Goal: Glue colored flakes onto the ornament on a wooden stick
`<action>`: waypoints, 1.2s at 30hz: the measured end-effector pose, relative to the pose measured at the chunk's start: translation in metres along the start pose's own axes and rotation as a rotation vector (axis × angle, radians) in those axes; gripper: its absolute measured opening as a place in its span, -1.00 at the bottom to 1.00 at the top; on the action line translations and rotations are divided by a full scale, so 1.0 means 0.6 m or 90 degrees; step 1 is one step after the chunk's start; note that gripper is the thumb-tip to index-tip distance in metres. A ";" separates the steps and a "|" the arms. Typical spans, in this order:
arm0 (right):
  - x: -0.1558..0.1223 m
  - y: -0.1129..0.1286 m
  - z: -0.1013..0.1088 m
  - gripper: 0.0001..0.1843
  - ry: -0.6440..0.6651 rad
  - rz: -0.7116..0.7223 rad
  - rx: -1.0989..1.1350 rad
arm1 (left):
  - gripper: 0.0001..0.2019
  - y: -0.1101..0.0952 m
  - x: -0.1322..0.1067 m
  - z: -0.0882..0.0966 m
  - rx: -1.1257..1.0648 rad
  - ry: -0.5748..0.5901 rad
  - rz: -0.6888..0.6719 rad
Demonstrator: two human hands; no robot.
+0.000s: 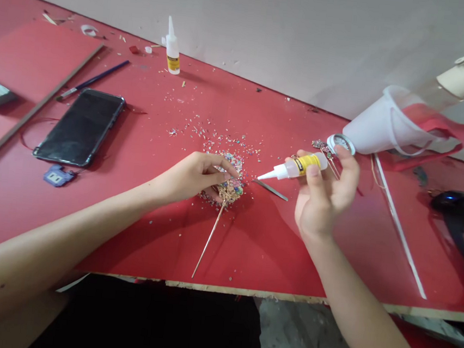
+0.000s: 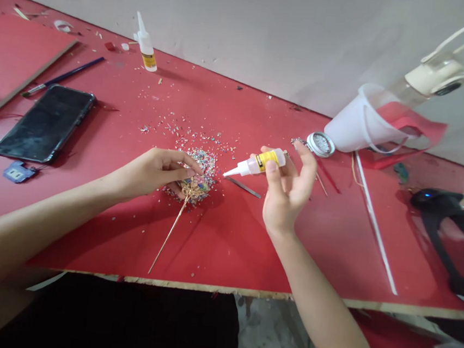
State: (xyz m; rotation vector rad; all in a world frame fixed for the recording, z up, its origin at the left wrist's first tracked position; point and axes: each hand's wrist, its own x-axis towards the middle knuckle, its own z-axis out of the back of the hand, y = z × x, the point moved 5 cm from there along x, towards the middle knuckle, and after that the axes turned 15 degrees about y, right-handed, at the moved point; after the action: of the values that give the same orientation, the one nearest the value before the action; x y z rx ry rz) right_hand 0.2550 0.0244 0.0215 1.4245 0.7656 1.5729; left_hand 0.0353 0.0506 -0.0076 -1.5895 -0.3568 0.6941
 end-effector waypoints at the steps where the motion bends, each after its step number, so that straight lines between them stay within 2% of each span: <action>1: 0.003 -0.013 0.007 -0.56 -0.006 -0.023 0.019 | -0.82 0.000 0.000 0.002 0.005 -0.001 -0.002; 6: 0.008 -0.068 0.031 -0.59 -0.044 -0.157 0.111 | -0.82 -0.001 0.001 0.011 0.032 -0.012 -0.008; 11: 0.007 -0.085 0.017 -0.60 0.004 -0.208 0.136 | -0.82 -0.004 0.000 0.013 0.035 -0.013 -0.004; 15: 0.008 -0.092 0.014 -0.53 0.025 -0.199 0.086 | -0.83 -0.004 0.000 0.013 0.012 -0.013 -0.002; 19: 0.010 -0.092 0.020 -0.47 0.049 -0.165 -0.038 | -0.82 0.000 0.001 0.015 0.013 -0.017 -0.006; 21: 0.011 -0.081 0.019 -0.56 0.062 -0.144 -0.087 | -0.81 0.002 0.001 0.016 0.018 -0.019 0.002; 23: 0.011 -0.061 0.019 -0.69 0.035 -0.106 -0.103 | -0.81 0.002 0.001 0.016 0.017 -0.019 0.007; 26: 0.010 -0.027 0.016 -0.77 -0.010 -0.071 -0.036 | -0.82 0.001 0.001 0.015 0.012 -0.017 0.011; 28: 0.008 -0.016 0.004 -0.69 0.038 -0.111 0.082 | -0.82 0.001 0.001 0.014 0.015 -0.013 0.018; 30: 0.003 -0.011 -0.015 -0.50 0.123 -0.190 0.197 | -0.82 0.002 0.001 0.011 0.014 -0.005 0.025; 32: -0.006 -0.007 -0.034 -0.34 0.213 -0.248 0.256 | -0.82 0.001 0.002 0.008 -0.004 0.005 0.020; 36: -0.028 -0.006 -0.062 -0.19 0.338 -0.305 0.308 | -0.84 -0.003 0.002 0.001 -0.058 0.028 0.013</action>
State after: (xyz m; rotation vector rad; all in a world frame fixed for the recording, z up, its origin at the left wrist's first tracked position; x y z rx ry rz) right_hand 0.2190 0.0149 0.0048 1.0120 1.7552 1.4374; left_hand 0.0363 0.0521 -0.0064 -1.6944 -0.3448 0.6649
